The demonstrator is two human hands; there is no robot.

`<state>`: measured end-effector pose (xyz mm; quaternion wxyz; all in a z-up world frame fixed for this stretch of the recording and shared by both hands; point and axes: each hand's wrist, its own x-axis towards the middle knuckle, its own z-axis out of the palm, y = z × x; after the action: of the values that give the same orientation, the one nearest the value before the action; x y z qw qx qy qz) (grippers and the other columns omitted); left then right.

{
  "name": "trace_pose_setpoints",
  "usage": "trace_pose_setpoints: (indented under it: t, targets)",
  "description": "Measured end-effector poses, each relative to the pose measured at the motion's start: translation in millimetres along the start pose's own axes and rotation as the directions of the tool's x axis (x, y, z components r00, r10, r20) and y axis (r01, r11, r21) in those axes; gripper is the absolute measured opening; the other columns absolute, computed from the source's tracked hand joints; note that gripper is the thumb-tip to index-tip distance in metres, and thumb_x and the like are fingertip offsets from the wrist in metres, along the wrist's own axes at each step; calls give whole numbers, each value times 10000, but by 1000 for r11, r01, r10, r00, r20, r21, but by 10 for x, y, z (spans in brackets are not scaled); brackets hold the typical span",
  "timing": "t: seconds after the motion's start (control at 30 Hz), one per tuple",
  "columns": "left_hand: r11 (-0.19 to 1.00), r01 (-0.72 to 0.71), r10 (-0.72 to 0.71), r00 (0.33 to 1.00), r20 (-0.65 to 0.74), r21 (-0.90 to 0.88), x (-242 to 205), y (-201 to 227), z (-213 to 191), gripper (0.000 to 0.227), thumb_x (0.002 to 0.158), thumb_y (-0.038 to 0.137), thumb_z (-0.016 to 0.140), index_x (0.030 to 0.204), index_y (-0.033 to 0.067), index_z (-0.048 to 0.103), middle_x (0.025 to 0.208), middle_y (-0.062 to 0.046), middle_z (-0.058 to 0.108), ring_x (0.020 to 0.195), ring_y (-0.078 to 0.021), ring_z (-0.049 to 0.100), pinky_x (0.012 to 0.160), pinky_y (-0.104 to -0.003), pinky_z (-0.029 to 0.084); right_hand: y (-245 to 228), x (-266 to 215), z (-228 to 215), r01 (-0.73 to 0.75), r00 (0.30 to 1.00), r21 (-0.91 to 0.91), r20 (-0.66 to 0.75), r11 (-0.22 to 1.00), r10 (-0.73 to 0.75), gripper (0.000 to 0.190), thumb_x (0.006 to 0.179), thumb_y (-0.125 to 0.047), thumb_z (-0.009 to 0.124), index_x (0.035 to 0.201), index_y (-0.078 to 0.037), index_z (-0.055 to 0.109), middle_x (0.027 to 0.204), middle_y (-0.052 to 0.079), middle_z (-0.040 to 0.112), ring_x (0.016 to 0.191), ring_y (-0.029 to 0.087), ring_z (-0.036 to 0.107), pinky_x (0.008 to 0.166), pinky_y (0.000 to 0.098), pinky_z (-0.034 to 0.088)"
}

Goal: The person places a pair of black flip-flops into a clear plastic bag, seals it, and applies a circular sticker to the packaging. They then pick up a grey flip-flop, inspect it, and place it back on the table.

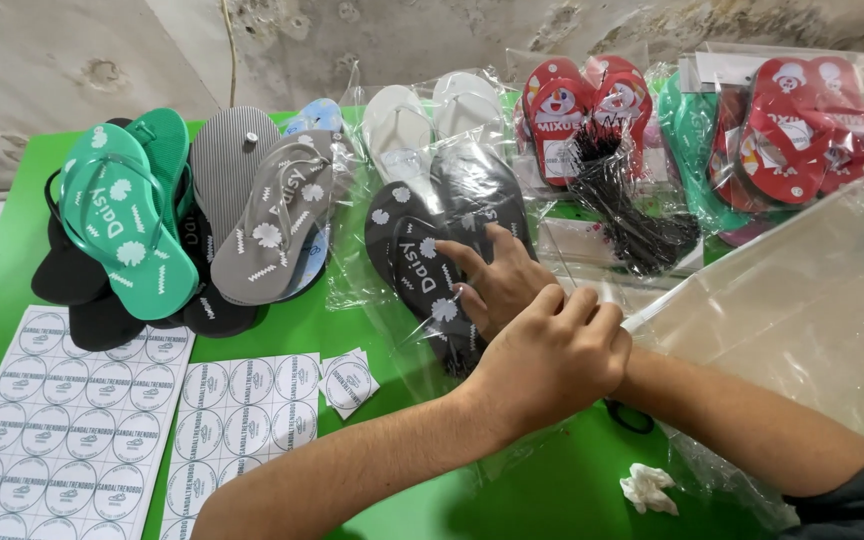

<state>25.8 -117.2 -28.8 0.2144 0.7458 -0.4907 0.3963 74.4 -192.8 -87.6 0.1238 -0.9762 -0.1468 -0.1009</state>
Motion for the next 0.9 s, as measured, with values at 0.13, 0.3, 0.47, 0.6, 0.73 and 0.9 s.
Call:
trace_pose_setpoints:
  t: [0.13, 0.3, 0.47, 0.6, 0.73, 0.9]
  targets:
    - [999, 0, 1, 1000, 16, -48, 40, -34, -102, 146, 820, -46, 607, 696, 29, 622, 726, -133, 510, 718, -353, 542, 699, -432, 460, 54, -154, 129, 69, 983, -77, -164, 995, -81, 653, 954, -585, 385, 1581, -424, 304, 1253, 186, 489, 932, 343, 648, 608, 433, 578]
    - [1000, 14, -14, 1000, -6, -26, 147, -174, -292, 171, 868, 51, 550, 723, 22, 634, 742, -140, 539, 738, -358, 588, 697, -432, 480, 72, -415, 325, -41, 949, -342, -308, 939, -70, 769, 836, -777, 447, 1401, -265, 546, 1242, 129, 643, 1317, 308, 548, 992, 490, 448]
    - [996, 49, -55, 996, 75, 79, -115, -450, -245, 181, 866, 173, 579, 797, 27, 662, 776, -165, 605, 774, -368, 657, 680, -435, 510, 169, -471, 105, 51, 995, -385, -62, 922, -81, 795, 895, -633, 479, 1560, -215, 355, 1590, 52, 342, 1511, 206, 264, 1140, 401, 251]
    - [947, 195, -255, 939, 229, 254, -329, -858, -383, 194, 849, 266, 647, 894, 79, 666, 815, -70, 603, 817, -313, 648, 667, -403, 487, 170, -255, -142, 77, 964, -156, 264, 985, -34, 667, 968, -540, 503, 1477, -115, 434, 1612, 203, 371, 1531, 362, 285, 1088, 531, 359]
    - [889, 258, -381, 875, 299, 377, -535, -1073, -574, 252, 862, 320, 641, 971, 94, 660, 888, -59, 609, 875, -285, 634, 687, -391, 483, 93, -485, -242, -26, 883, -114, 462, 993, 76, 831, 977, -483, 561, 1638, -213, 136, 1692, 180, 151, 1583, 331, 81, 1206, 573, 184]
    - [746, 340, -597, 721, 350, 572, -768, -1114, -747, 252, 945, 365, 667, 904, 128, 594, 881, -29, 604, 793, -207, 596, 609, -329, 523, 77, -956, -661, 374, 883, -657, 36, 655, -468, 807, 961, -484, 180, 1634, -53, 69, 1699, 246, 31, 1621, 343, 7, 1321, 420, 23]
